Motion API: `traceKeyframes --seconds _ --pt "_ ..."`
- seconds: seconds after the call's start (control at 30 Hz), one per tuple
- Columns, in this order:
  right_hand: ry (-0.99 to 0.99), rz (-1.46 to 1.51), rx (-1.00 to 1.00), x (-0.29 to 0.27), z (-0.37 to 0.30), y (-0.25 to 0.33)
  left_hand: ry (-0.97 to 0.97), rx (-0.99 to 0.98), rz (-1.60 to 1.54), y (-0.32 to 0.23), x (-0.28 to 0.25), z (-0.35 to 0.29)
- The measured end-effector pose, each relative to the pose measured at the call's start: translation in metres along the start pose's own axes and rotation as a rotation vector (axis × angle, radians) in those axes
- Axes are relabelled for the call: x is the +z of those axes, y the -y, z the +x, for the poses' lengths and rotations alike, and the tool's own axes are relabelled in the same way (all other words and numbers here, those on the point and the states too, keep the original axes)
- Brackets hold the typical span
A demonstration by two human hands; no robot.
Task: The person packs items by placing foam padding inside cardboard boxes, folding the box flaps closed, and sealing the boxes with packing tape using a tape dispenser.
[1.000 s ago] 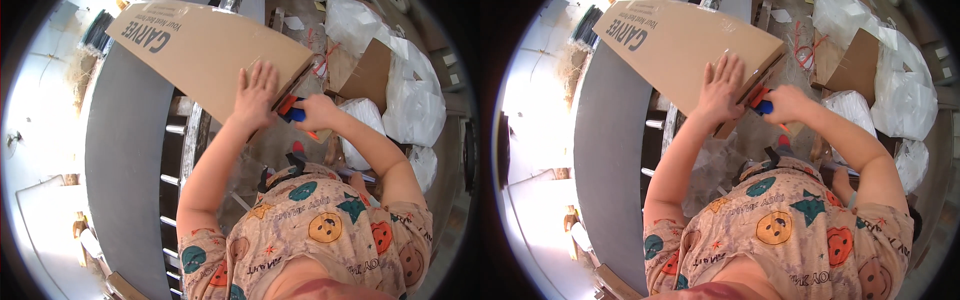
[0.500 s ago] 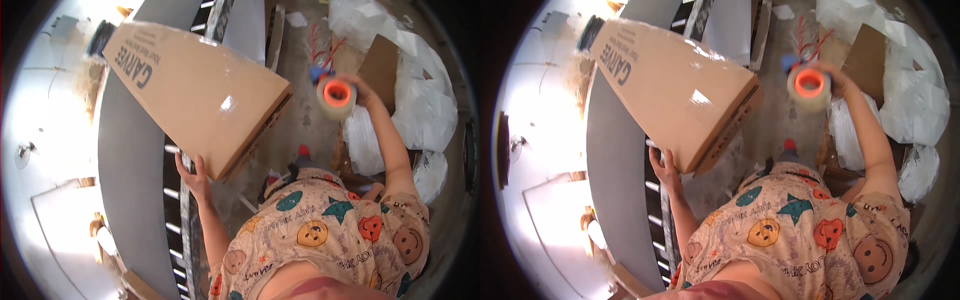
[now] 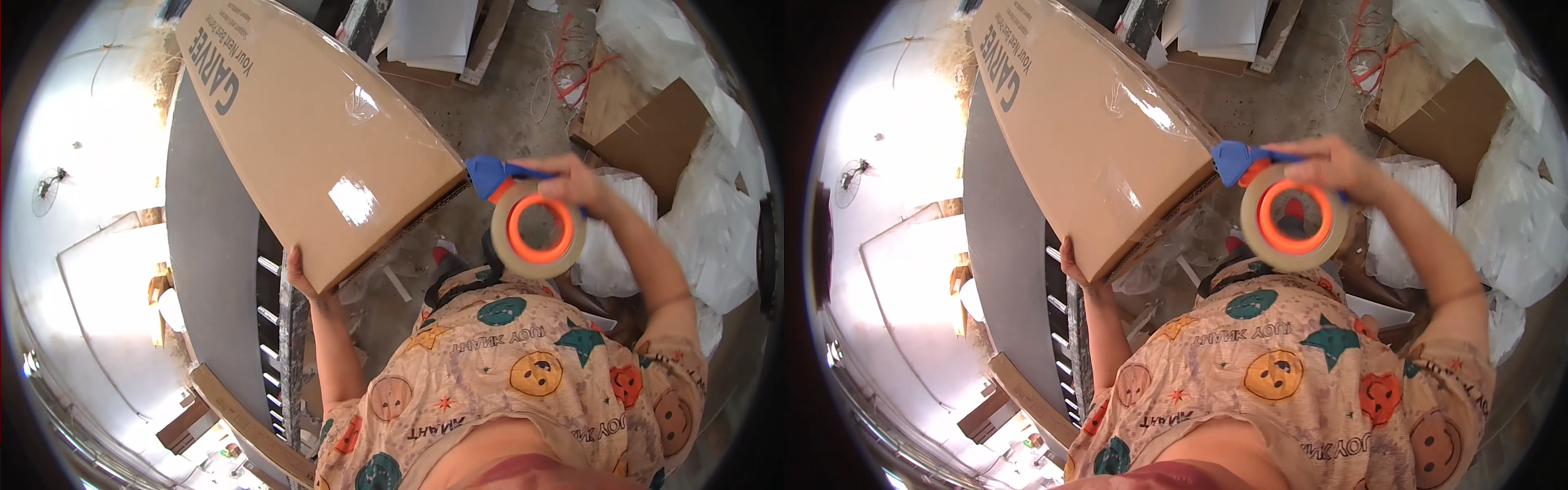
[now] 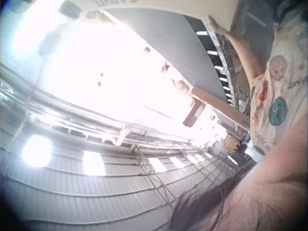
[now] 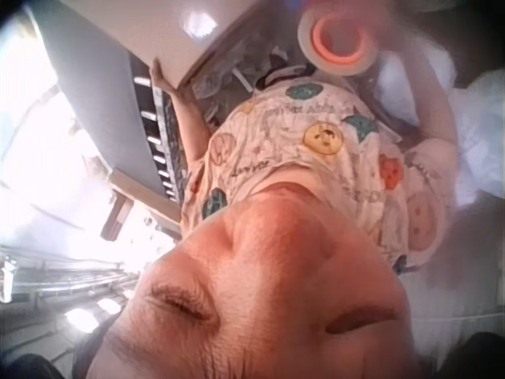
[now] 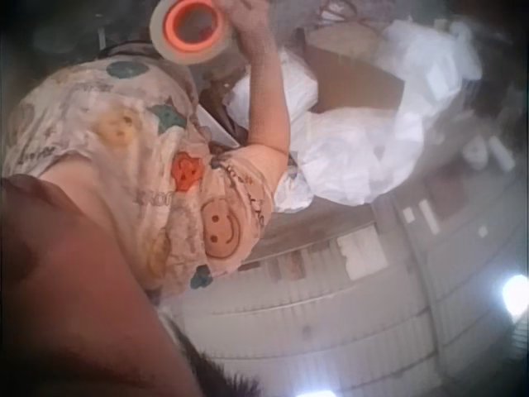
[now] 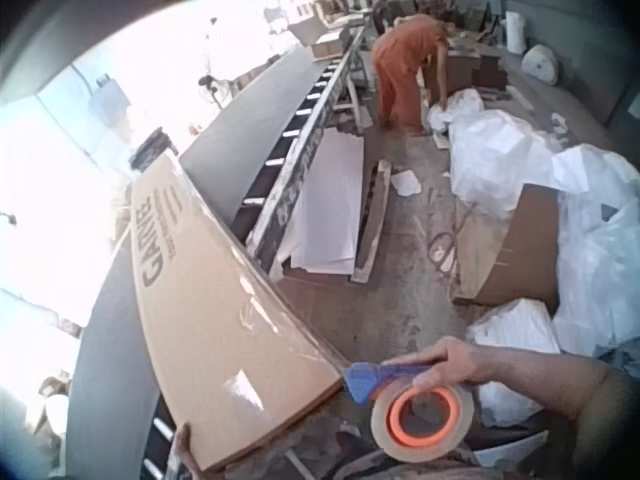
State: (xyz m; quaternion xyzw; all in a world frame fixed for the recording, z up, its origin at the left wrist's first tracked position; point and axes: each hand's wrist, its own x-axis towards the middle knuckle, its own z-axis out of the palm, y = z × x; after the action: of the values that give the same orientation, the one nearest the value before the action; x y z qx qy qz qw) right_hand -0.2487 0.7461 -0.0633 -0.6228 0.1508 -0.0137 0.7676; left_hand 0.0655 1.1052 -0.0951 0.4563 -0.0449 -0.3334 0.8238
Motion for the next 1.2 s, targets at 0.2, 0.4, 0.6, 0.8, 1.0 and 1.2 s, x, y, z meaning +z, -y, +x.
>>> traceKeyframes --seconds 0.2,0.4,0.6,0.8,1.0,1.2 --pt "-0.456 0.259 -0.077 0.02 -0.038 -0.015 -0.241 -0.003 0.102 0.042 0.072 -0.007" --pt "-0.709 0.428 -0.222 -0.002 -0.027 -0.011 0.304 1.136 1.743 0.037 0.105 0.032" --pt "-0.766 -0.574 -0.409 0.113 -0.046 -0.05 0.842 1.081 1.641 0.029 0.112 0.055" --pt "-0.859 0.075 -0.293 0.372 0.016 -0.066 0.887 1.227 1.545 0.017 0.107 0.07" --pt "-0.857 0.111 -0.189 0.342 0.075 -0.078 1.572 1.166 1.086 -0.015 0.146 0.026" --pt "-0.842 0.125 -0.052 0.334 0.137 -0.078 2.415 1.445 2.018 0.01 0.169 0.002"
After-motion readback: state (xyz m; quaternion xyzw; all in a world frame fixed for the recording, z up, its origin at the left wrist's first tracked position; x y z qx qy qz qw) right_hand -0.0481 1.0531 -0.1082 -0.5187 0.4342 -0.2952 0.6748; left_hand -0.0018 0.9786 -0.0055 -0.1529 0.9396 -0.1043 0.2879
